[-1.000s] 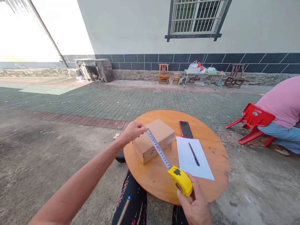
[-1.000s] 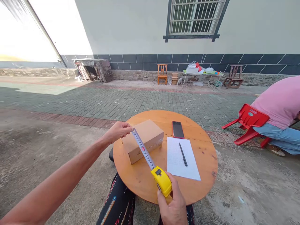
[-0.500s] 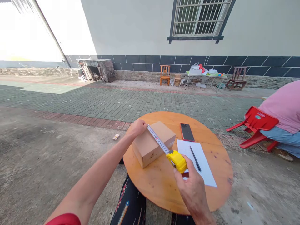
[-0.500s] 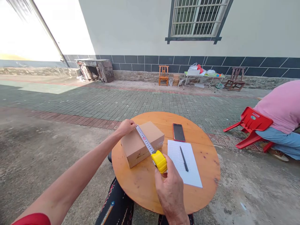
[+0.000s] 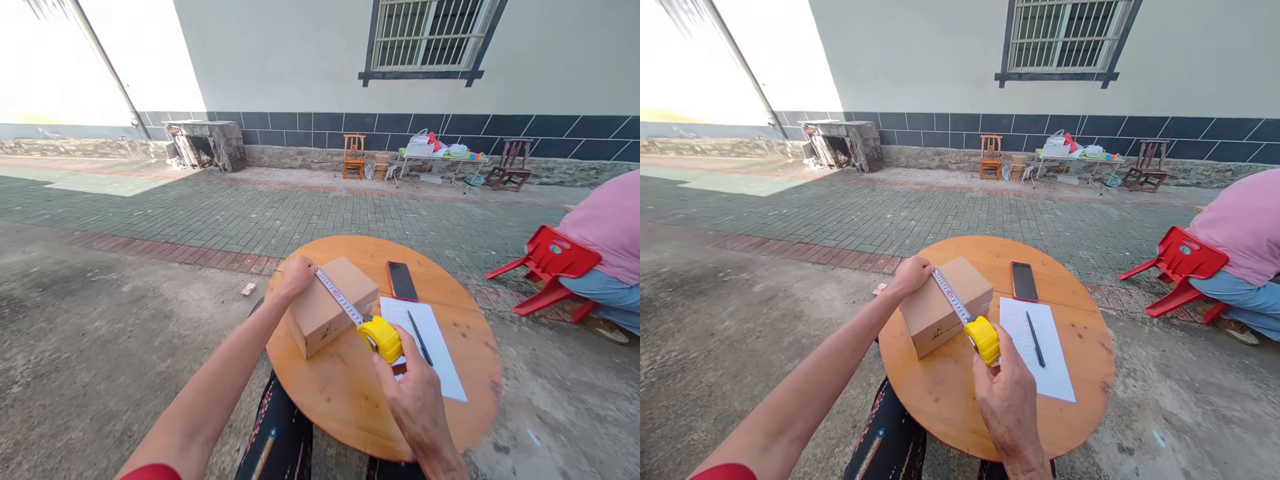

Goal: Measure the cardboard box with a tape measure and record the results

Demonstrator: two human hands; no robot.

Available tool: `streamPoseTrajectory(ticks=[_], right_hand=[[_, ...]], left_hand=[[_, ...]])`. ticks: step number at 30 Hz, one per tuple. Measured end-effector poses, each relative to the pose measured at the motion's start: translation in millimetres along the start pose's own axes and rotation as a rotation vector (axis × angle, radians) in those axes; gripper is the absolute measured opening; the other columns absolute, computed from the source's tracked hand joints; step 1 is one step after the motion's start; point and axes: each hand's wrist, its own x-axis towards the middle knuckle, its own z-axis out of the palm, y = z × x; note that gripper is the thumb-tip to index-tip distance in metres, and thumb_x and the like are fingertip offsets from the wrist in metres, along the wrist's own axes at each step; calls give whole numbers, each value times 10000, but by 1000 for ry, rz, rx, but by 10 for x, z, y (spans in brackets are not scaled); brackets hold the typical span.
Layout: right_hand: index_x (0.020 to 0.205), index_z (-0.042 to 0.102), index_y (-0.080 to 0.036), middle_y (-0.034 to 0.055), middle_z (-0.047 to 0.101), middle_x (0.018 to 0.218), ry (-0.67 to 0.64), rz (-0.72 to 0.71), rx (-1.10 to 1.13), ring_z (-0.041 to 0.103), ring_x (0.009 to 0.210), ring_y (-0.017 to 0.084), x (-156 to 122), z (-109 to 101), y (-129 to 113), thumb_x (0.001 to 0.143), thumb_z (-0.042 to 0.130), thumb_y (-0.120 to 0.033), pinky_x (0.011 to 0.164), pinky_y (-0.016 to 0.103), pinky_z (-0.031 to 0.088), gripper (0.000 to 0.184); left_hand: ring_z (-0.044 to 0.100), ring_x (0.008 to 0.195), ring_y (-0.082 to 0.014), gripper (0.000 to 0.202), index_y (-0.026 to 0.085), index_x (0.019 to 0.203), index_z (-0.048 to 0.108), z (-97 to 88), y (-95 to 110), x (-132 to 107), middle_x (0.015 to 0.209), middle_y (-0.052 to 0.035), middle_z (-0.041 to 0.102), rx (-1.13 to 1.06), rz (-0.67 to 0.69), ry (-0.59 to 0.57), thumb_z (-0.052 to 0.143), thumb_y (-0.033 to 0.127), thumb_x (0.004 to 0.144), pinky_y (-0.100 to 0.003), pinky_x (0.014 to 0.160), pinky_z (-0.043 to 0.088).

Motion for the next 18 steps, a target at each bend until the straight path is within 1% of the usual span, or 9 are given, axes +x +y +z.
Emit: streamPoseTrajectory(ticks=[8,18], right_hand=[[1283,597,-204,69,758,998,15,-19,-29,680,640,196,-23,-17,-5,861,523,-397,630,310,578,469],[1258,614,-196,64,761,950,29,-11,-39,661,591,193,-15,-32,-12,843,528,-428,597,306,568,483]], left_hand=[[659,977,-203,312,156,1173,628,-16,8,4,1149,-75,658,-4,34,-18,609,387,965,-407,850,572],[652,1013,-210,317,162,1192,622,25,-20,14,1184,-84,649,-48,42,8,607,384,966,-425,879,564]])
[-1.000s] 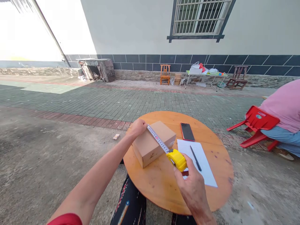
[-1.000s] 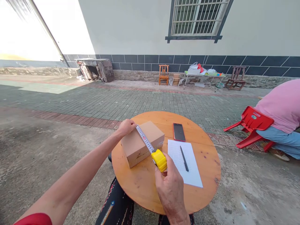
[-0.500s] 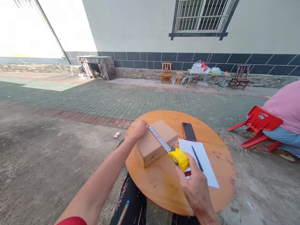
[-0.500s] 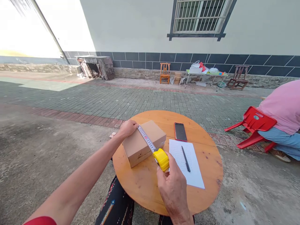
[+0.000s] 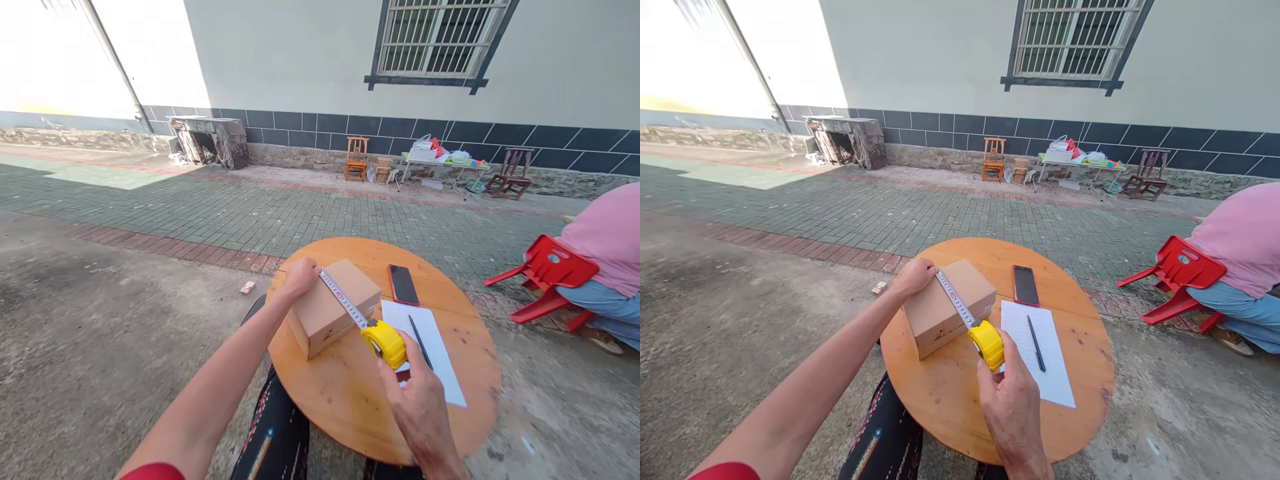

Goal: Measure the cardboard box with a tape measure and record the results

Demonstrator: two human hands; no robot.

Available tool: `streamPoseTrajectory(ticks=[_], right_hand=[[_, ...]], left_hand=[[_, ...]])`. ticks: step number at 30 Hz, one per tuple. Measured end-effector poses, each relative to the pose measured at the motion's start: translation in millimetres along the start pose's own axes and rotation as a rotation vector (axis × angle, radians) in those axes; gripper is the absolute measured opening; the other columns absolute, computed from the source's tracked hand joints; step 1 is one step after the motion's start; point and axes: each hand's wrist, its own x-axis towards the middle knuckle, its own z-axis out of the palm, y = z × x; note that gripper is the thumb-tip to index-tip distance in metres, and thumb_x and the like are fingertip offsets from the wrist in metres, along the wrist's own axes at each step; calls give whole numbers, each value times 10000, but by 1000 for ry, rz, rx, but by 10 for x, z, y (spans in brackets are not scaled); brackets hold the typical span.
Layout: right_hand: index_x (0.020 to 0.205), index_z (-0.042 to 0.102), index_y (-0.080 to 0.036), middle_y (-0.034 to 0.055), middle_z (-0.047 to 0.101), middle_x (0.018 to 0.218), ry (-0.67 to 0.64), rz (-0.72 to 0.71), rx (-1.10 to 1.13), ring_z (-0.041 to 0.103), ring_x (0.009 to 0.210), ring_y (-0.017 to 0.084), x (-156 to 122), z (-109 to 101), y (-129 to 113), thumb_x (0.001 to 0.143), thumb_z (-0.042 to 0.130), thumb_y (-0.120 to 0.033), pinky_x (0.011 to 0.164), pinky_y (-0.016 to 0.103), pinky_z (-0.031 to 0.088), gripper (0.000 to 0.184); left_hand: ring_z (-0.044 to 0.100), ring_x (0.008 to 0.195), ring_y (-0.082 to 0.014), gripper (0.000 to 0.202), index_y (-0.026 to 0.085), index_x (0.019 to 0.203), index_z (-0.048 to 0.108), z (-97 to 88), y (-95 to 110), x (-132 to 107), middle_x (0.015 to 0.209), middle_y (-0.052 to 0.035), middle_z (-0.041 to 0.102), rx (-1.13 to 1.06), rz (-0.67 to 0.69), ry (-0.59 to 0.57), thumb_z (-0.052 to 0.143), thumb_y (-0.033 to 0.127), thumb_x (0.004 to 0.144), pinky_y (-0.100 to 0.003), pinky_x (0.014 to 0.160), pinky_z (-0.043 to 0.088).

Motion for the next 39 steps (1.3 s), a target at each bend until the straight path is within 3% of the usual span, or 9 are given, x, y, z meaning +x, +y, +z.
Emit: streamPoseTrajectory(ticks=[8,13,19,23,26,28,32,35,39], right_hand=[[1262,609,-189,75,764,989,-10,23,55,669,604,190,4,43,-15,855,540,-420,623,308,577,473],[1238,616,-180,66,763,945,-17,48,177,671,612,186,-83,45,-11,850,566,-442,591,282,584,471],[1244,609,-183,91,748,1117,45,27,319,736,886,215,-312,17,128,851,628,-422,791,272,599,460],[1237,610,-178,97,745,1135,60,61,411,730,968,235,-492,66,245,849,653,-425,863,290,586,462],[1230,600,-177,105,735,1168,47,152,566,717,1023,242,-621,121,309,848,669,-435,883,286,579,466],[1229,593,-179,104,733,1170,39,215,675,711,1032,239,-678,144,335,837,690,-436,880,277,576,478],[1203,608,-201,72,734,1134,51,294,843,690,1025,229,-657,135,358,811,732,-438,914,294,554,475],[1178,624,-224,56,733,1121,51,310,948,678,1024,238,-498,97,378,789,759,-439,922,327,547,465],[1144,631,-231,63,734,1108,73,265,949,666,1015,264,-99,64,400,735,810,-427,916,393,539,487]], left_hand=[[658,980,-207,321,155,1182,625,-25,-1,8,1155,-75,654,-89,-10,24,612,389,963,-408,849,573],[660,895,-191,309,141,1086,647,-184,110,-223,1045,-41,667,-184,53,83,606,420,961,-369,793,571],[579,719,-158,288,187,776,653,-103,361,-937,726,-12,622,-323,209,179,497,331,970,-284,671,431],[593,772,-183,283,216,839,680,146,452,-1544,805,-36,641,-382,285,190,470,362,962,-294,703,411],[602,802,-195,297,230,1021,698,316,374,-1898,895,-61,644,-439,335,157,479,423,965,-298,731,432],[590,779,-197,337,224,1141,671,387,251,-2028,884,-59,621,-477,291,198,496,442,953,-300,727,449],[576,769,-200,401,198,1165,646,466,-64,-2034,853,-44,577,-598,89,371,498,485,927,-307,724,483],[617,981,-254,593,163,1265,591,530,-240,-1917,1092,-111,611,-781,-79,450,561,590,854,-358,843,519],[547,1270,-331,786,163,1411,479,634,-297,-1766,1397,-184,534,-1022,-208,370,657,614,793,-416,988,502]])
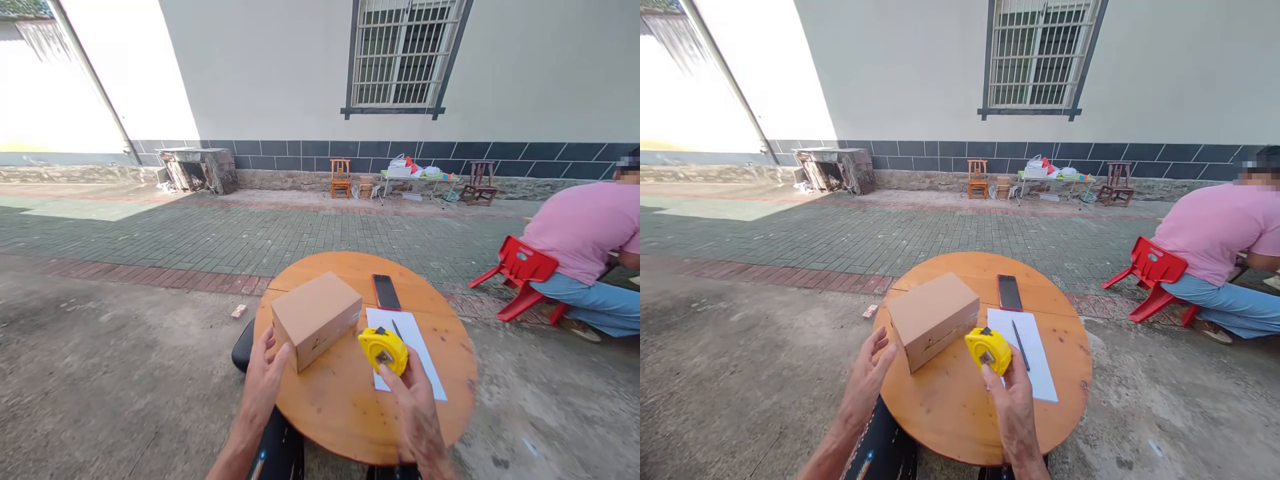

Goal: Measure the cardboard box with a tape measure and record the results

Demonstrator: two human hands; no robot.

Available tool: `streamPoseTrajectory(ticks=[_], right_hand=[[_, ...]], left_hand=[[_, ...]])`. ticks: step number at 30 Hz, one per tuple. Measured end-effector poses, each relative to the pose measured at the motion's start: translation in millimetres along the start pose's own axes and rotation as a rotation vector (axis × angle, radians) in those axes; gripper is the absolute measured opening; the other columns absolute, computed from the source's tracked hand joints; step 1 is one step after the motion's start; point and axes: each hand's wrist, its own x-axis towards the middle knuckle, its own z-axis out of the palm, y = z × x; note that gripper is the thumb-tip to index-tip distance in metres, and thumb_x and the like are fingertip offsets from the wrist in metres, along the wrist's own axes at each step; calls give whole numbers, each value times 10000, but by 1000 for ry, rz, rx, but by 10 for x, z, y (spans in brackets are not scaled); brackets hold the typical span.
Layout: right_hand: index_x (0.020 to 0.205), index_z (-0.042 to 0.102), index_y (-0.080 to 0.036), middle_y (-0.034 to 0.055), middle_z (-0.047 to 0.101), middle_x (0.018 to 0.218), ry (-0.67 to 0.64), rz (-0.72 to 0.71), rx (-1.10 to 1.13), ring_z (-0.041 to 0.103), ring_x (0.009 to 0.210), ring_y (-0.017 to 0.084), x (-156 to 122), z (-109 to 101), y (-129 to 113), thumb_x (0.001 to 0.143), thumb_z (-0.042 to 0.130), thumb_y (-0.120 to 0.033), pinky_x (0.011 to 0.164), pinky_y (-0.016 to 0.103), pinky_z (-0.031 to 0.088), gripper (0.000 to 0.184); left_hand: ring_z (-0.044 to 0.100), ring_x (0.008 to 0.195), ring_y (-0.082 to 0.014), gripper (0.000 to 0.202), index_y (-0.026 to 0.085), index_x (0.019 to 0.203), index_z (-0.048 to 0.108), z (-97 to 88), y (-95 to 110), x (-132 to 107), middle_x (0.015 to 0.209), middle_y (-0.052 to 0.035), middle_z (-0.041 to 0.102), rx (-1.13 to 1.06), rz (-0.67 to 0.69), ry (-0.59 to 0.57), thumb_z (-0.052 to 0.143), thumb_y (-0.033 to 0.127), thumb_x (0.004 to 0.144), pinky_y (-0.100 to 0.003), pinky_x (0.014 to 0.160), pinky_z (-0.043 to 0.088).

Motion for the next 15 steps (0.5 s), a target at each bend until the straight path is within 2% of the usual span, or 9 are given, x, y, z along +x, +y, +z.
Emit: streamPoseTrajectory(ticks=[5,9,12,15], right_hand=[[1175,604,-227,66,708,1184,22,-98,96,643,1097,259,616,272,-82,710,820,-401,985,442,494,541],[1125,603,-218,42,704,1133,47,-131,115,646,1063,220,1035,550,-44,681,806,-406,969,403,499,523],[1082,605,-225,24,702,1081,55,-98,106,655,1003,207,1169,647,34,652,802,-431,863,357,541,516],[1048,626,-213,27,710,1012,29,-44,82,665,879,210,1077,631,98,669,796,-452,692,324,558,479]], left_hand=[[441,1406,-331,832,193,1494,392,120,-97,45,1507,-170,474,-112,-48,-59,693,566,815,-426,1107,430],[406,1438,-314,857,200,1535,320,169,-192,60,1548,-164,432,-133,-51,-106,661,583,848,-428,1162,371],[369,1462,-306,852,199,1541,304,189,-222,87,1568,-160,406,-130,-25,-115,625,605,864,-410,1175,354],[366,1464,-292,812,182,1533,316,173,-210,143,1572,-158,402,-133,0,-174,592,588,886,-405,1193,326]])
